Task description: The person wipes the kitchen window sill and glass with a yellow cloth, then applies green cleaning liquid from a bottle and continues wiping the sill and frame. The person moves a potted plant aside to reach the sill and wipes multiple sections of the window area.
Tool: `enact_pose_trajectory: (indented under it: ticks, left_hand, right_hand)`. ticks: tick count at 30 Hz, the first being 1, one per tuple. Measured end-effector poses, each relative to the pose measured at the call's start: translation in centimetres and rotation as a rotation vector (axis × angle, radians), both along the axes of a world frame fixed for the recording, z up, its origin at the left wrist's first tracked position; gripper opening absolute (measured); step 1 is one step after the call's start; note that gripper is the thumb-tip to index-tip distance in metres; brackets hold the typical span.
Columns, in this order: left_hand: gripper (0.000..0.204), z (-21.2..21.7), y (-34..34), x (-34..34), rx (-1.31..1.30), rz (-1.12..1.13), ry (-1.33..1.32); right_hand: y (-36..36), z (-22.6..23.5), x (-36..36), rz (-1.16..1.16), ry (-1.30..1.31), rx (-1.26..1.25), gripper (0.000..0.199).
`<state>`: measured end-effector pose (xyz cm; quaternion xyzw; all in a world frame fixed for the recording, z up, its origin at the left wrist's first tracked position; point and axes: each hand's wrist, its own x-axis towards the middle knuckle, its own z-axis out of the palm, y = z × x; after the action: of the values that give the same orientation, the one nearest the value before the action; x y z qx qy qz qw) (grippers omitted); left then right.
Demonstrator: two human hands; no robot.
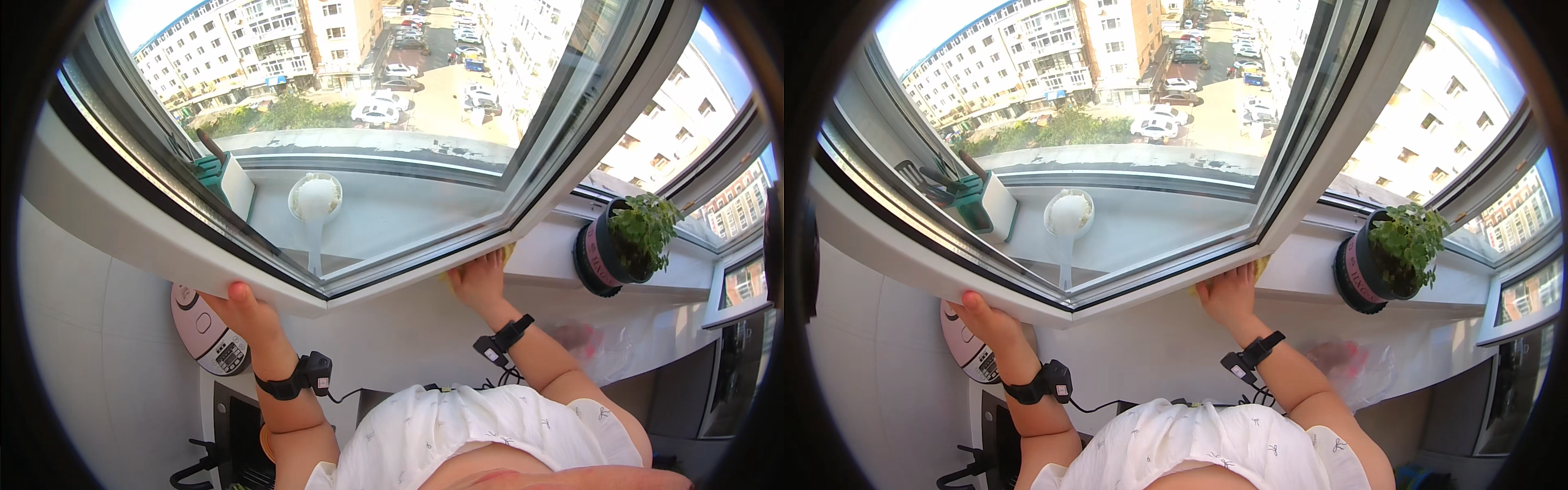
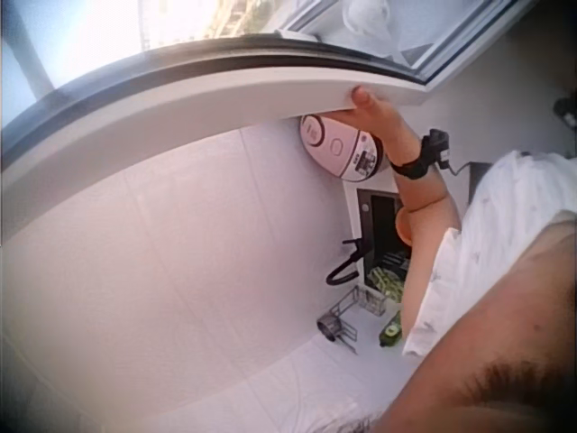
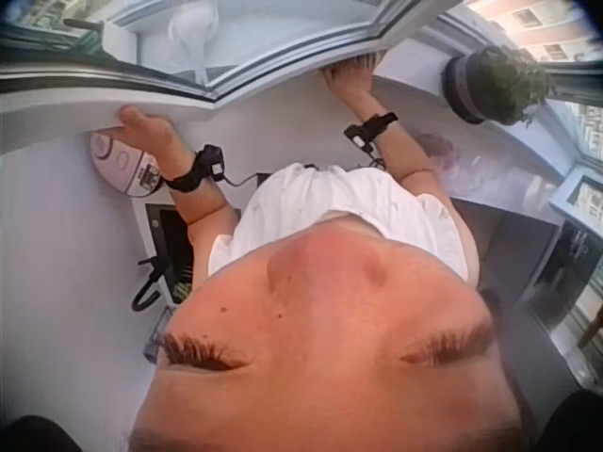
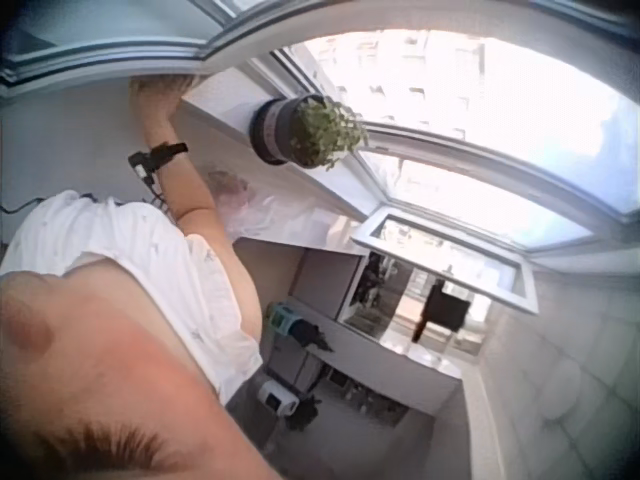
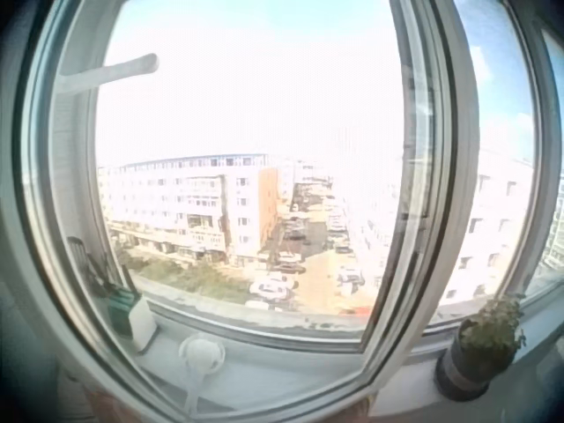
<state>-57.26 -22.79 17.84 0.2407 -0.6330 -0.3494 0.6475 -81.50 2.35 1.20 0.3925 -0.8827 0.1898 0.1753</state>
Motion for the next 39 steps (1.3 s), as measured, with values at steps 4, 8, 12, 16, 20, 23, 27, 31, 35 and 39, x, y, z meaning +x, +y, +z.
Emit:
enact_pose_trajectory:
  ticks: [4, 8, 12, 16, 20, 23, 27, 31, 35, 39]
  left_hand:
    - [0.103, -0.9, -0.4, 0.5, 0.010, 0.021, -0.027]
    - [0.102, -1.4, -0.7, 0.5, -0.020, 0.009, -0.037]
    - [0.101, -1.4, -0.9, 0.4, -0.048, -0.031, -0.045]
    - [0.097, -1.1, -1.3, 0.2, -0.054, -0.126, 0.000]
    - [0.096, -0.7, -1.1, 0.3, -0.129, 0.018, -0.088]
    - [0.095, 0.0, -0.7, -0.3, -0.117, -0.027, -0.029]
    - [0.094, 1.0, -0.3, -0.8, -0.101, -0.078, 0.044]
    - [0.093, 1.5, -0.4, -0.8, -0.106, -0.112, 0.027]
    - [0.092, 1.4, -0.6, -0.6, -0.110, -0.142, 0.035]
    - [0.090, 1.1, -0.7, -0.5, -0.101, -0.146, 0.061]
  right_hand:
    - [-4.7, -0.8, 3.5, -0.022, 0.011, -0.049, 0.063]
    - [-4.7, -0.8, 3.7, -0.041, 0.088, -0.009, 0.050]
    - [-0.5, -0.1, 2.3, 0.209, -0.023, 0.219, 0.053]
    - [7.6, 0.1, -2.2, -0.053, 0.035, -0.100, 0.044]
    - [13.7, -0.7, -6.3, -0.221, 0.055, -0.118, 0.041]
    - [12.2, -0.9, -5.9, -0.399, 0.090, -0.119, 0.041]
    - [3.4, -1.2, 0.1, -0.227, 0.123, -0.087, 0.044]
    - [-1.4, -1.1, 3.9, -0.015, 0.146, 0.041, 0.053]
    - [5.8, 0.0, 0.5, 0.041, 0.189, 0.078, 0.067]
    - [14.9, 0.2, -3.5, -0.168, 0.096, 0.095, 0.074]
